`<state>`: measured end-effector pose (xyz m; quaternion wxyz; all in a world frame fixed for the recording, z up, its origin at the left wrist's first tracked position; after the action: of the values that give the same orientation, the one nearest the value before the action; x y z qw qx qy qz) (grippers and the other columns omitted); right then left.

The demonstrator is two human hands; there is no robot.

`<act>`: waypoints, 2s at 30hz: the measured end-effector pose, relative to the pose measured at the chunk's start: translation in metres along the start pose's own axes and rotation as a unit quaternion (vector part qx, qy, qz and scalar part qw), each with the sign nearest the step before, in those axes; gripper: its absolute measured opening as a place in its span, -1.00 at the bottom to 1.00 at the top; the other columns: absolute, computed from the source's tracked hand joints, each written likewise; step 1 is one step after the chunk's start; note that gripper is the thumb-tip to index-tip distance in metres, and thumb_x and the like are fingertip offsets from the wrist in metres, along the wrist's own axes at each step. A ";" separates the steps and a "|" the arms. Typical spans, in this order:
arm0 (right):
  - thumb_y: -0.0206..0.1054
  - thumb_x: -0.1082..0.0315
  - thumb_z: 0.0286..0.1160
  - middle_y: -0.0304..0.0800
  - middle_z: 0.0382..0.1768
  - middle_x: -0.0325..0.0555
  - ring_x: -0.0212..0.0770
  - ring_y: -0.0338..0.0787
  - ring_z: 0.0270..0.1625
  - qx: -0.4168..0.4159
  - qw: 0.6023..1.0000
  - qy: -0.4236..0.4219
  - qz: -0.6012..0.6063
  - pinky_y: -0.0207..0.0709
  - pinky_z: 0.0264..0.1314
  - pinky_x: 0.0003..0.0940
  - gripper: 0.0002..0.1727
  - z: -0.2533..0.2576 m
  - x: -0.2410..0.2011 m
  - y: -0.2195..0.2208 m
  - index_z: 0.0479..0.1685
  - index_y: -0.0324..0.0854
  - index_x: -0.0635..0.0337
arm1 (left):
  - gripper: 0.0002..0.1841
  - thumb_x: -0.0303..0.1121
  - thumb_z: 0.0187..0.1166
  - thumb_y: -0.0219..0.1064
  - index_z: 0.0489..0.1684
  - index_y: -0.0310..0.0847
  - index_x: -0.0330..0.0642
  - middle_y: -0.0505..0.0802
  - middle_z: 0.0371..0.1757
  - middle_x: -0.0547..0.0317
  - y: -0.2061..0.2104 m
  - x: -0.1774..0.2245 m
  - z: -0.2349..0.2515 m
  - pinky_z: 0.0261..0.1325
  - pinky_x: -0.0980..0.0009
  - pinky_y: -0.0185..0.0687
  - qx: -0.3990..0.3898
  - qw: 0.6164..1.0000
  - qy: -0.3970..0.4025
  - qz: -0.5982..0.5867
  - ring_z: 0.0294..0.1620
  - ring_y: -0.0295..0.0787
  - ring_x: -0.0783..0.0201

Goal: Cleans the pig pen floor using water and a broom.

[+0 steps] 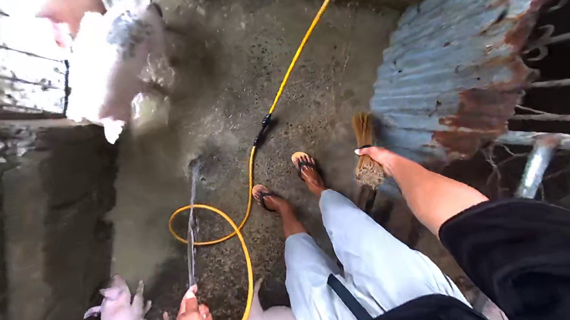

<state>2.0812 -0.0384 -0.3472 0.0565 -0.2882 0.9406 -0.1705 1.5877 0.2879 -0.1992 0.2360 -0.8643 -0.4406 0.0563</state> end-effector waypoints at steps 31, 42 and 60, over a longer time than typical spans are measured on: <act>-0.12 0.05 0.84 0.26 0.77 0.23 0.13 0.19 0.84 -0.407 0.618 -0.518 -0.429 0.01 0.88 0.10 -0.34 -0.416 0.001 0.235 0.78 0.26 0.27 | -0.28 0.02 0.77 0.08 0.79 0.06 -0.26 0.77 0.26 -0.07 0.053 0.103 -0.197 0.25 0.29 0.75 -0.115 0.870 0.300 -0.375 0.15 0.79 0.29; -0.17 -0.08 0.91 0.76 0.07 0.20 -0.04 0.79 -0.25 -0.514 0.550 -0.439 -0.490 0.69 -0.21 -0.06 -0.38 -0.460 -0.018 0.258 0.71 0.31 0.11 | -0.45 -0.11 0.19 0.62 0.10 0.62 -0.22 0.92 -0.04 0.01 0.002 0.113 -0.246 0.00 0.29 0.89 -0.222 0.672 0.424 -0.565 -0.03 0.93 0.22; -0.06 0.23 0.90 0.75 -0.12 0.09 -0.10 0.80 -0.41 -0.536 0.497 -0.295 -0.615 0.77 -0.30 -0.14 -0.46 -0.365 -0.245 0.143 0.83 0.12 -0.02 | -0.68 -0.39 0.68 0.21 0.29 0.40 -0.35 0.79 -0.36 -0.10 0.247 -0.091 -0.301 -0.39 0.19 0.81 0.152 0.815 -0.094 -0.551 -0.49 0.80 0.12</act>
<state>2.1343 0.3150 -0.0542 0.0464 -0.8025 0.3648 0.4699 1.8059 -0.0155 -0.0568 0.3135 -0.4207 -0.8489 0.0646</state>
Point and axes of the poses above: each hand's wrist, its own z-axis towards the middle knuckle, its own y-axis out of the palm, x = y × z, the point moved 4 cm from there along z, towards the middle knuckle
